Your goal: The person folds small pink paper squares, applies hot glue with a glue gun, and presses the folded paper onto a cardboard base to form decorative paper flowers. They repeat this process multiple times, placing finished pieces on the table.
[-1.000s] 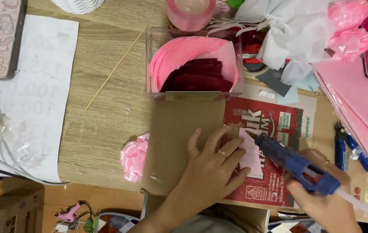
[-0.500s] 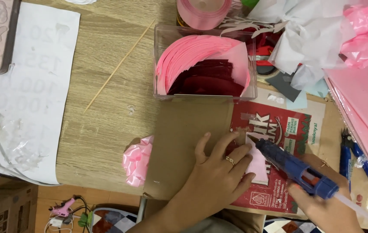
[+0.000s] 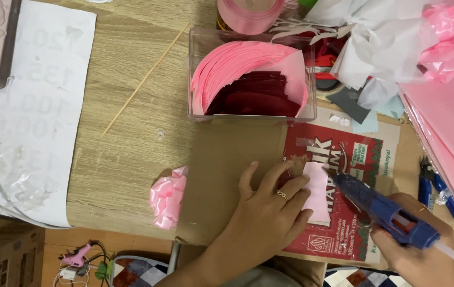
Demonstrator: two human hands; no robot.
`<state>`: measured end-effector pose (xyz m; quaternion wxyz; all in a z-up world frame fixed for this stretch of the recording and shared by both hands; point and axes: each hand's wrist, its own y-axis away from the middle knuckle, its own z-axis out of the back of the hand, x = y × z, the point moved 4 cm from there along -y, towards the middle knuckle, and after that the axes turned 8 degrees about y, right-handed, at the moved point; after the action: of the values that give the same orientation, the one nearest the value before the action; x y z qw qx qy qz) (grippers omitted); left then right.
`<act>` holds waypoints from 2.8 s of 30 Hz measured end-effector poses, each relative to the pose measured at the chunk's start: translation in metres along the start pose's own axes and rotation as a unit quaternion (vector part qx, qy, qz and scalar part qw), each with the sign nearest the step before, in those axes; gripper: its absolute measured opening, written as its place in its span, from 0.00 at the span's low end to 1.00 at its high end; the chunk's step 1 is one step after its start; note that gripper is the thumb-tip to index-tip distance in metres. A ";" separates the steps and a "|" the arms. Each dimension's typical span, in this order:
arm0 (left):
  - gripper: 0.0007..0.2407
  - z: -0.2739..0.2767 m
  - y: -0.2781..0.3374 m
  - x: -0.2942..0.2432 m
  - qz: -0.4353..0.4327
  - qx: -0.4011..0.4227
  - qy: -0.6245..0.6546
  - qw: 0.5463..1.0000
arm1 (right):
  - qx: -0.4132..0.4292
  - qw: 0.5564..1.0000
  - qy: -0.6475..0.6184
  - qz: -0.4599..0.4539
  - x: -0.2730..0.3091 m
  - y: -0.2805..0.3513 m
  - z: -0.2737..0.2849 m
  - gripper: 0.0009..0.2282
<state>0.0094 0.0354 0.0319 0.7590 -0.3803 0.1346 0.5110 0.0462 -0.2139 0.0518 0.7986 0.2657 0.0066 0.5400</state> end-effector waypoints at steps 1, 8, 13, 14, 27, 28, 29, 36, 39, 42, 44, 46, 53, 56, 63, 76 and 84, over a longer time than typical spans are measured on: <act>0.07 0.000 0.000 0.000 0.003 0.002 0.003 1.000 | 0.001 1.000 0.001 0.015 -0.002 -0.001 0.000 0.09; 0.08 0.000 0.002 0.001 0.006 0.015 0.019 1.000 | 0.013 1.000 0.011 0.009 0.000 0.001 0.000 0.08; 0.10 -0.001 0.002 0.000 0.003 0.002 0.015 1.000 | 0.015 0.999 0.036 0.016 -0.003 0.001 0.003 0.10; 0.10 -0.002 0.003 0.000 0.004 -0.005 0.016 1.000 | 0.013 0.999 0.040 0.022 -0.002 0.003 0.003 0.10; 0.07 0.000 0.003 0.000 -0.001 -0.022 0.002 1.000 | 0.033 0.979 0.117 0.163 -0.069 0.007 -0.015 0.16; 0.08 0.001 0.003 -0.001 0.001 -0.016 0.004 1.000 | 0.058 0.985 0.081 0.140 -0.068 0.007 -0.016 0.15; 0.08 0.002 0.002 -0.001 0.002 -0.009 0.006 1.000 | 0.083 0.989 0.046 0.116 -0.069 0.008 -0.016 0.14; 0.08 -0.007 0.005 0.001 0.008 -0.025 0.038 0.999 | 0.071 0.974 0.033 0.214 -0.059 0.017 -0.021 0.06; 0.09 -0.007 0.005 0.001 0.008 -0.018 0.043 0.999 | 0.066 0.974 0.044 0.213 -0.059 0.018 -0.022 0.02; 0.07 -0.007 0.005 0.001 0.005 -0.027 0.039 0.999 | 0.061 0.970 0.040 0.233 -0.053 0.022 -0.020 0.03; 0.08 -0.008 0.005 0.001 0.005 -0.022 0.032 0.999 | 0.042 0.981 0.017 0.190 -0.047 0.025 -0.015 0.04; 0.07 -0.008 0.005 0.001 0.006 -0.021 0.033 0.999 | 0.014 0.977 0.096 0.188 -0.061 0.023 -0.015 0.06; 0.06 -0.007 0.005 0.001 0.001 -0.023 0.039 0.999 | -0.007 0.975 0.171 0.145 -0.089 0.017 -0.007 0.07; 0.07 -0.007 0.004 0.001 0.006 -0.015 0.038 0.999 | 0.003 0.976 0.101 0.192 -0.082 0.020 -0.002 0.05; 0.06 -0.006 0.004 0.000 0.005 -0.015 0.036 0.999 | 0.026 0.983 0.102 0.147 -0.073 0.025 -0.002 0.04; 0.06 -0.009 0.006 0.002 -0.001 -0.009 0.043 0.999 | -0.096 0.980 -0.171 -0.015 -0.078 -0.009 0.023 0.23; 0.06 -0.011 0.007 0.003 0.001 -0.036 0.060 0.998 | -0.128 0.978 -0.129 0.103 -0.074 -0.047 0.025 0.19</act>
<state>0.0069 0.0313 0.0198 0.7349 -0.4374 0.1618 0.4924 0.0635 -0.3021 0.0326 0.7598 0.2284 -0.1933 0.5772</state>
